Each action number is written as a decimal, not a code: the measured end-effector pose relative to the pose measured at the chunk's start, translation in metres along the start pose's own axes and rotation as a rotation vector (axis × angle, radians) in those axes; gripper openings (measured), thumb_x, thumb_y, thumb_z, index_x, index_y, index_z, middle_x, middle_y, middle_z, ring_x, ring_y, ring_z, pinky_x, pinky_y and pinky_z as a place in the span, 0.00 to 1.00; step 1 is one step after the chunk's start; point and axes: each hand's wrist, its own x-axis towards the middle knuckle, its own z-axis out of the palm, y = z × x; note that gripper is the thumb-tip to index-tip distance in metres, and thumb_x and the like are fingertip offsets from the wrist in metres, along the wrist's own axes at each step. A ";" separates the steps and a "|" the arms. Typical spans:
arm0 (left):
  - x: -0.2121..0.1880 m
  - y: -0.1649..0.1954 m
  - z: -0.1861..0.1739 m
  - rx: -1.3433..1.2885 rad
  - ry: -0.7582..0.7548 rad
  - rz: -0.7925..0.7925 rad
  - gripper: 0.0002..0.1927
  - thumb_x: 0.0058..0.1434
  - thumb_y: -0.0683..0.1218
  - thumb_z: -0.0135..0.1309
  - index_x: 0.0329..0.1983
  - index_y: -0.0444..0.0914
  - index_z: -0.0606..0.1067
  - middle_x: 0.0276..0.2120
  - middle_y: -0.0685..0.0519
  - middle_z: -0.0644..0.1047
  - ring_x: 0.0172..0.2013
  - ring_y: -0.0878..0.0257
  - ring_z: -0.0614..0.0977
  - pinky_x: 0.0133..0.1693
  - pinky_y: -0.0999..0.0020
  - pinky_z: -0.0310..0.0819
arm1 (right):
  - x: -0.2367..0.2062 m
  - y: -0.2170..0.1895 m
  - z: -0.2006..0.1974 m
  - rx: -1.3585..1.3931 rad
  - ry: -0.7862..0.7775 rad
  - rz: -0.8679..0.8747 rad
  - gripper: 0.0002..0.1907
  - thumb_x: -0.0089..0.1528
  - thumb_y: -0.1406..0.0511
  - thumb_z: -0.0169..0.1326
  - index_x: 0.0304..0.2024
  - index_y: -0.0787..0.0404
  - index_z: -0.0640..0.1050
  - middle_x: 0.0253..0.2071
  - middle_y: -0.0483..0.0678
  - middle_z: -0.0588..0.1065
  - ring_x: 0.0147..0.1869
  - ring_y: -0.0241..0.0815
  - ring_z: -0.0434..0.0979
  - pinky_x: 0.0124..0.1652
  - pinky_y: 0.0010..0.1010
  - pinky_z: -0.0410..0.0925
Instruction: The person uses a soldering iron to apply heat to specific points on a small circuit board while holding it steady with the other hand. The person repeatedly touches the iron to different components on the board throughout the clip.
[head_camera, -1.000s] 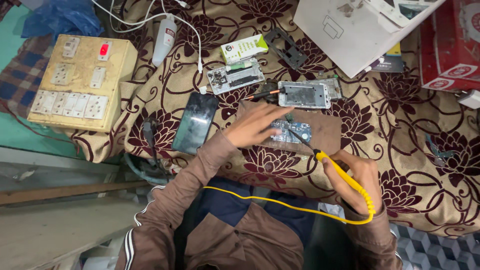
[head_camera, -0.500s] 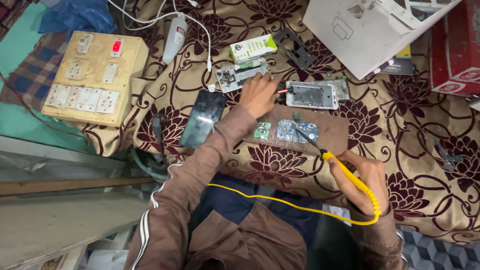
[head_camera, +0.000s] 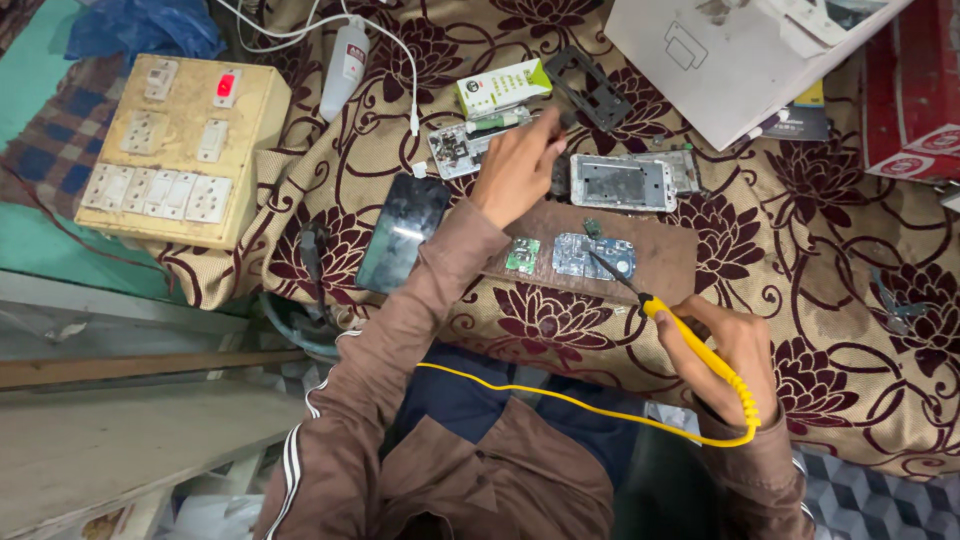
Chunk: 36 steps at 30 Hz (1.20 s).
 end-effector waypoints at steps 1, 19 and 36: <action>-0.001 0.001 -0.001 -0.115 -0.015 -0.016 0.13 0.69 0.40 0.52 0.55 0.33 0.69 0.43 0.41 0.82 0.42 0.45 0.85 0.42 0.54 0.81 | 0.000 -0.001 0.000 -0.014 0.000 0.005 0.09 0.60 0.66 0.56 0.34 0.69 0.80 0.19 0.56 0.73 0.18 0.47 0.73 0.24 0.35 0.63; -0.070 0.000 -0.003 -0.689 -0.197 -0.069 0.10 0.74 0.36 0.45 0.57 0.33 0.66 0.45 0.48 0.79 0.50 0.65 0.81 0.54 0.65 0.79 | -0.002 -0.006 -0.001 -0.018 0.007 -0.092 0.10 0.62 0.66 0.55 0.38 0.69 0.80 0.25 0.57 0.75 0.20 0.47 0.74 0.25 0.33 0.63; -0.072 0.001 0.008 -0.605 -0.152 0.017 0.17 0.71 0.36 0.51 0.61 0.30 0.65 0.46 0.44 0.82 0.47 0.61 0.86 0.50 0.67 0.85 | -0.003 -0.010 -0.001 -0.015 0.041 -0.235 0.10 0.63 0.67 0.55 0.39 0.71 0.79 0.33 0.57 0.78 0.23 0.45 0.75 0.25 0.30 0.63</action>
